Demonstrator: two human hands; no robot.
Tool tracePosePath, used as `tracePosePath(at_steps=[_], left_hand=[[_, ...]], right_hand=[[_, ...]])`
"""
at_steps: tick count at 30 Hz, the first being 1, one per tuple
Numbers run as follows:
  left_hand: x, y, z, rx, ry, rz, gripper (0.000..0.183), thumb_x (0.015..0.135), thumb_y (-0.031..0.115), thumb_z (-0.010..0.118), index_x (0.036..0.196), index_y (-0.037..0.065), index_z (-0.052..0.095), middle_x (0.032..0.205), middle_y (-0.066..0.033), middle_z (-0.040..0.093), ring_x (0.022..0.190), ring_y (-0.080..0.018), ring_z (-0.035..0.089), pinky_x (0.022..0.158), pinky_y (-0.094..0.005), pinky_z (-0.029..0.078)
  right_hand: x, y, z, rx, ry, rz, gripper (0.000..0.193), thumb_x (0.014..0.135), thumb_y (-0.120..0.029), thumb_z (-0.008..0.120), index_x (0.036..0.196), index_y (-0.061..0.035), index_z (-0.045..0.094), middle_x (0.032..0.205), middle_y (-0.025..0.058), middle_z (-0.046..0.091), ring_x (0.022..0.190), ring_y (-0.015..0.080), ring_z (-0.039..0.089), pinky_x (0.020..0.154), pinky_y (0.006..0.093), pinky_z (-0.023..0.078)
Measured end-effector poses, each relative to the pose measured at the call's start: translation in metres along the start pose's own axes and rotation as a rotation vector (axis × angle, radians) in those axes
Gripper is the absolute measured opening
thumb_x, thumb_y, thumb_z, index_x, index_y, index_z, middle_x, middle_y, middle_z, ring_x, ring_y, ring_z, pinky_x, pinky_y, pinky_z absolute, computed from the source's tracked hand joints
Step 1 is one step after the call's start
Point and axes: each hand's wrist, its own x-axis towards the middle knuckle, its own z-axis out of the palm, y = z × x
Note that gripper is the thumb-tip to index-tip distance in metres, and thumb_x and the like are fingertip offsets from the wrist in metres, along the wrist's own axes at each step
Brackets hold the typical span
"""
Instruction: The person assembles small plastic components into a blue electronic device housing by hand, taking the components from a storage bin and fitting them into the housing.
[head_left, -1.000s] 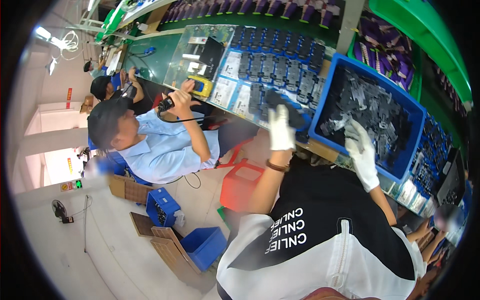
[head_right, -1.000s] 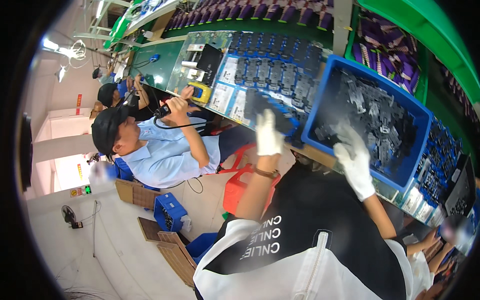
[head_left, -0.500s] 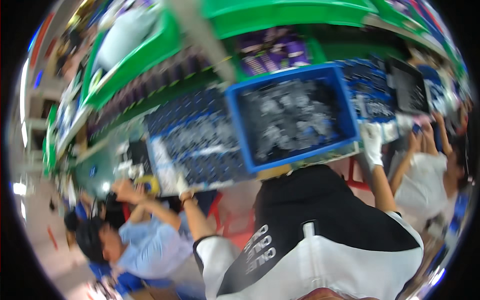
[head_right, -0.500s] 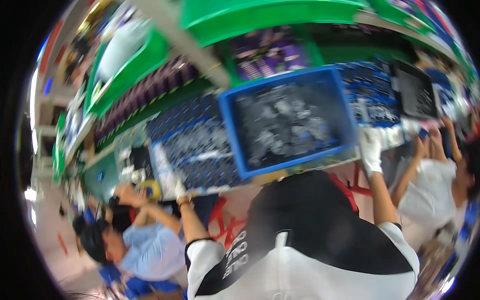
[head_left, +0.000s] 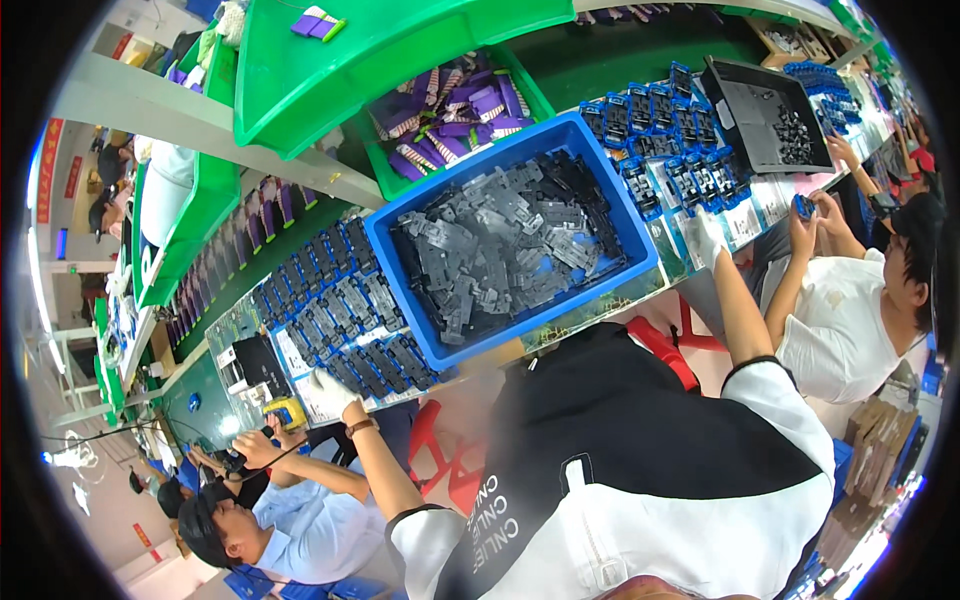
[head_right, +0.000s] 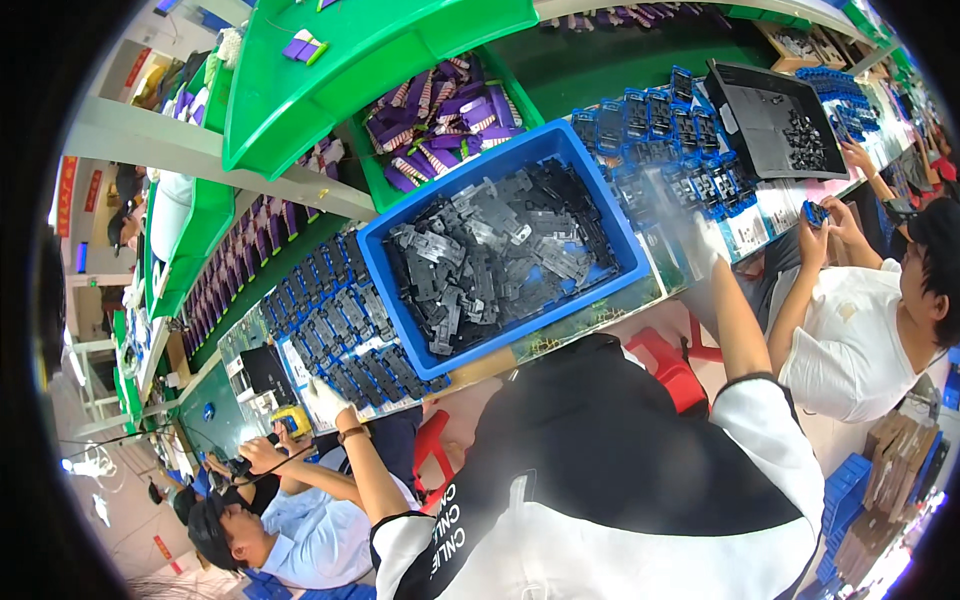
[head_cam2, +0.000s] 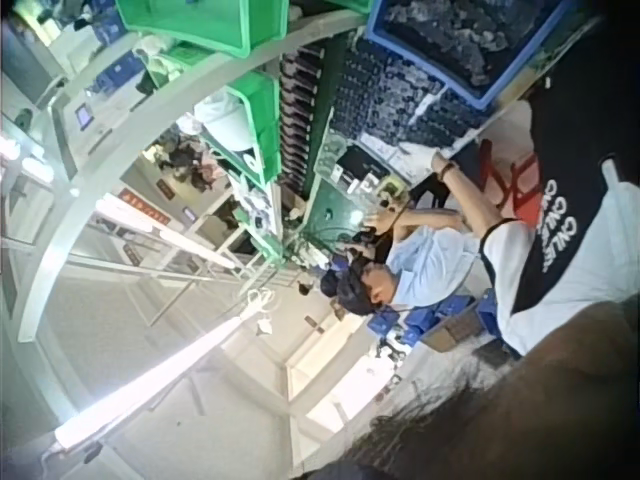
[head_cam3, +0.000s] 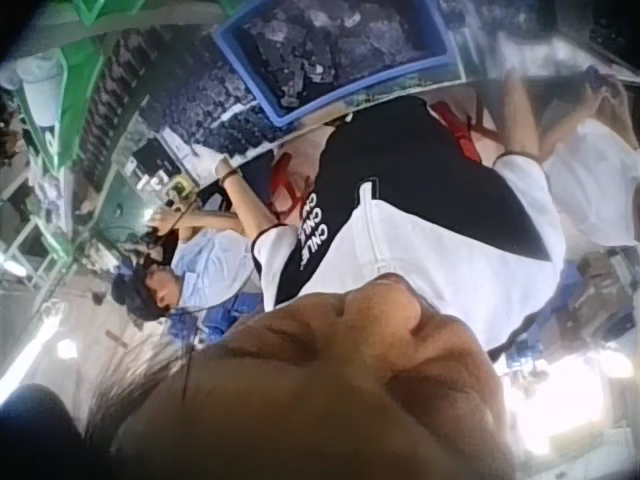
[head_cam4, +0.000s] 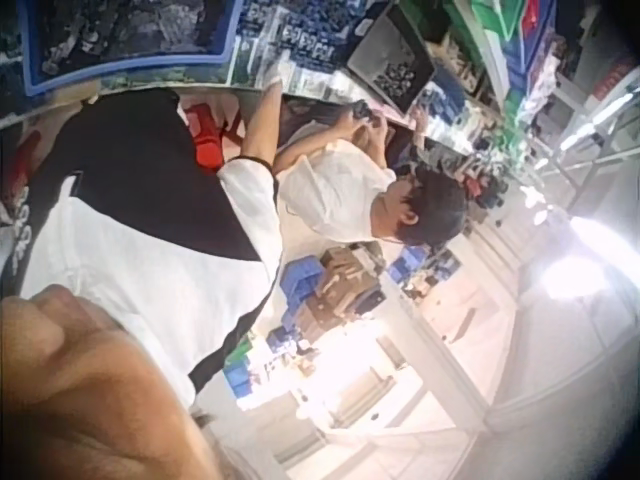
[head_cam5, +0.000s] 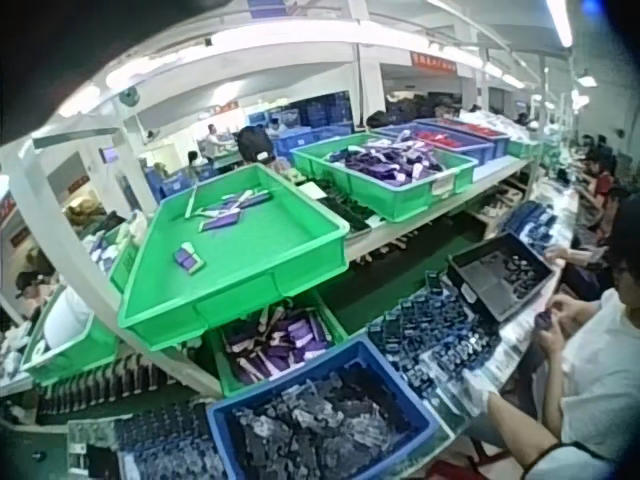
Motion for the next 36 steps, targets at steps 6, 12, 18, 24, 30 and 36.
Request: tracePosePath(at_steps=[6, 12, 18, 24, 30, 36], left_hand=[[-0.100, 0.205, -0.006, -0.467, -0.280, 0.104, 0.038, 0.098, 0.022, 0.046, 0.125, -0.003, 0.054, 0.125, -0.0151, 0.056, 0.113, -0.0237, 0.054, 0.100, -0.0352, 0.040], [-0.223, 0.273, 0.029, -1.130, -0.946, -0.259, 0.046, 0.097, 0.030, 0.045, 0.133, 0.001, 0.045, 0.129, -0.0156, 0.051, 0.117, -0.0272, 0.052, 0.101, -0.0397, 0.041], [-0.297, 0.307, 0.076, -1.421, -1.414, -0.631, 0.083, 0.090, 0.069, 0.032, 0.148, 0.010, 0.023, 0.145, -0.0165, 0.037, 0.127, -0.0343, 0.041, 0.105, -0.0473, 0.036], [-0.266, 0.285, 0.062, -1.606, -0.902, -0.948, 0.075, 0.083, 0.076, 0.040, 0.126, 0.015, 0.050, 0.126, -0.0100, 0.055, 0.118, -0.0281, 0.049, 0.104, -0.0482, 0.036], [-0.238, 0.249, 0.033, -1.676, -0.617, -0.985, 0.088, 0.077, 0.081, 0.038, 0.125, 0.008, 0.049, 0.121, -0.0107, 0.053, 0.111, -0.0293, 0.050, 0.102, -0.0556, 0.039], [-0.237, 0.272, -0.018, -1.695, -0.633, -0.936, 0.084, 0.079, 0.080, 0.037, 0.119, 0.007, 0.052, 0.115, -0.0129, 0.058, 0.106, -0.0340, 0.055, 0.092, -0.0537, 0.047]], right_hand=[[0.065, 0.026, -0.038, -0.528, 0.111, -0.112, 0.046, 0.086, -0.039, 0.049, 0.096, 0.0016, 0.067, 0.092, 0.0229, 0.067, 0.085, 0.0353, 0.063, 0.077, 0.0414, 0.046], [-0.091, -0.074, -0.012, -0.415, 0.027, -0.479, 0.034, 0.090, -0.027, 0.052, 0.064, -0.0059, 0.056, 0.053, 0.0011, 0.049, 0.045, 0.0101, 0.040, 0.045, 0.0303, 0.031], [-0.231, -0.117, 0.084, -0.588, -0.473, -0.385, 0.032, 0.086, -0.030, 0.056, 0.073, -0.0007, 0.063, 0.061, 0.0086, 0.058, 0.055, 0.0191, 0.054, 0.055, 0.0344, 0.043], [-0.294, -0.134, 0.158, -0.538, -0.949, -0.263, 0.049, 0.094, -0.046, 0.051, 0.073, -0.0033, 0.063, 0.056, 0.0041, 0.057, 0.047, 0.0101, 0.051, 0.046, 0.0245, 0.039], [-0.197, -0.116, 0.254, -1.060, -0.296, -0.999, 0.047, 0.087, -0.052, 0.055, 0.097, -0.0078, 0.067, 0.096, 0.0185, 0.065, 0.087, 0.0339, 0.064, 0.074, 0.0434, 0.051], [-0.160, -0.071, 0.288, -0.971, -0.113, -1.023, 0.044, 0.075, -0.042, 0.073, 0.103, -0.0092, 0.064, 0.107, 0.0144, 0.061, 0.096, 0.0330, 0.061, 0.080, 0.0427, 0.050]])
